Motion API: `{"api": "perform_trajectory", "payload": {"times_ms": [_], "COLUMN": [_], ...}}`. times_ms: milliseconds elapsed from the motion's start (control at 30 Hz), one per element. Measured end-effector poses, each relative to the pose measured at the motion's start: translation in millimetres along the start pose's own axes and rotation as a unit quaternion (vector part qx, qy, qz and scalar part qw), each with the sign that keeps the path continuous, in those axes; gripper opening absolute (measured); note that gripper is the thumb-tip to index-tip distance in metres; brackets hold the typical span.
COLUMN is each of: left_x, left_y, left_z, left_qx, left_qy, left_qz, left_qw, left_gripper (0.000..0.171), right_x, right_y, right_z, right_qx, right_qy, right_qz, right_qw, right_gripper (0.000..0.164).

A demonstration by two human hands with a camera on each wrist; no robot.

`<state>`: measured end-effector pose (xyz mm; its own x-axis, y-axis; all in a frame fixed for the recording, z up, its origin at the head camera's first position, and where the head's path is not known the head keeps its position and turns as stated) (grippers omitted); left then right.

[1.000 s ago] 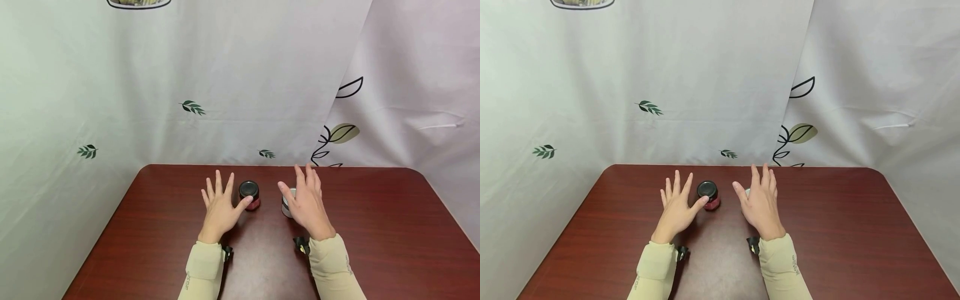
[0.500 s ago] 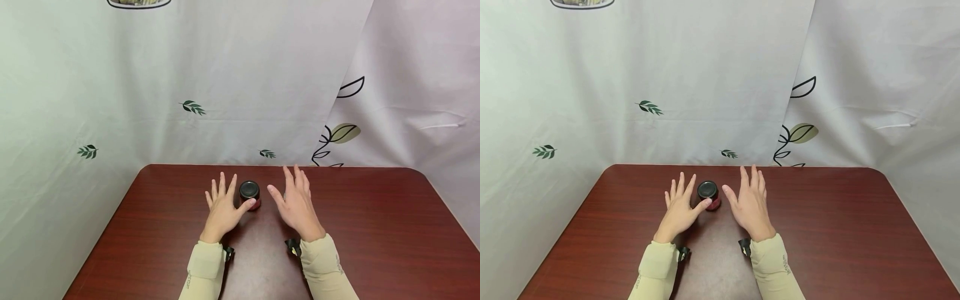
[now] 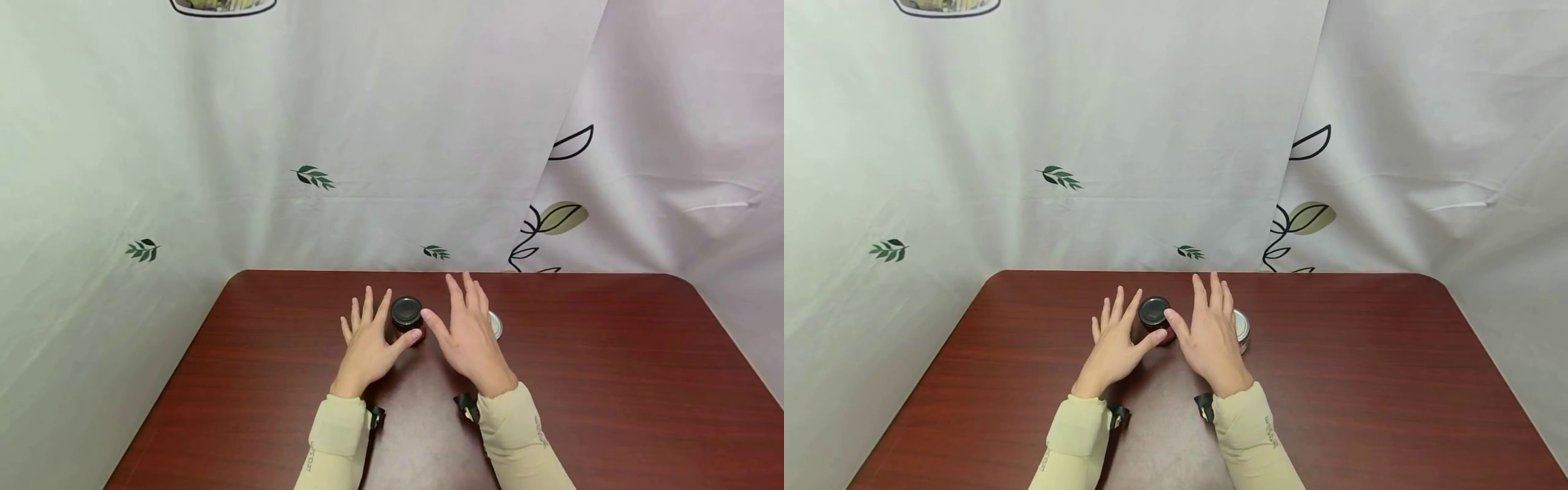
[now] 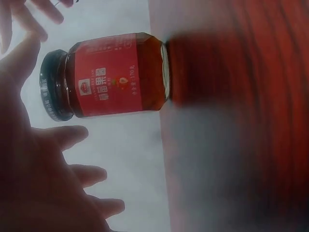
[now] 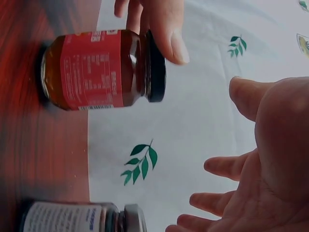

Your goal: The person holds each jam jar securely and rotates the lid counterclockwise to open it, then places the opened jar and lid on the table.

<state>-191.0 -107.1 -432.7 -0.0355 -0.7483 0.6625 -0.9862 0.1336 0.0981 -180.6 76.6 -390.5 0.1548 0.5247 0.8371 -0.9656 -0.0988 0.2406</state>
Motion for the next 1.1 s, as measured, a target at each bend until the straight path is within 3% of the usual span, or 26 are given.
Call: {"api": "perform_trajectory", "payload": {"times_ms": [700, 1100], "left_x": [-7.2, -10.0], "left_y": [1.5, 2.7], "left_z": [0.9, -1.6], "left_qx": [0.007, 0.007], "left_qy": [-0.104, -0.141], "left_qz": [0.017, 0.026], "left_qw": [0.9944, 0.9896], "left_gripper": [0.101, 0.095], "right_x": [-14, -19], "right_y": [4, 6], "right_z": [14, 19], "right_qx": [0.022, 0.036], "right_qy": [0.020, 0.032], "right_qz": [0.027, 0.009], "right_qw": [0.999, 0.999], "right_gripper": [0.075, 0.070]}}
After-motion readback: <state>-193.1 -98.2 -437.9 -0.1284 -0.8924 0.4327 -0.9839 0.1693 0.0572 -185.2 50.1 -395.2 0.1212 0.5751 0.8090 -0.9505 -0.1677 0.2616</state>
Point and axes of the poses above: each hand's wrist, its own y-axis towards the middle knuckle, its own x-axis out of the back of the hand, z = x × y, the point moved 5 cm from there along y, towards the middle knuckle, and after that the axes turned 13 degrees about -y, right-handed, at the moved point
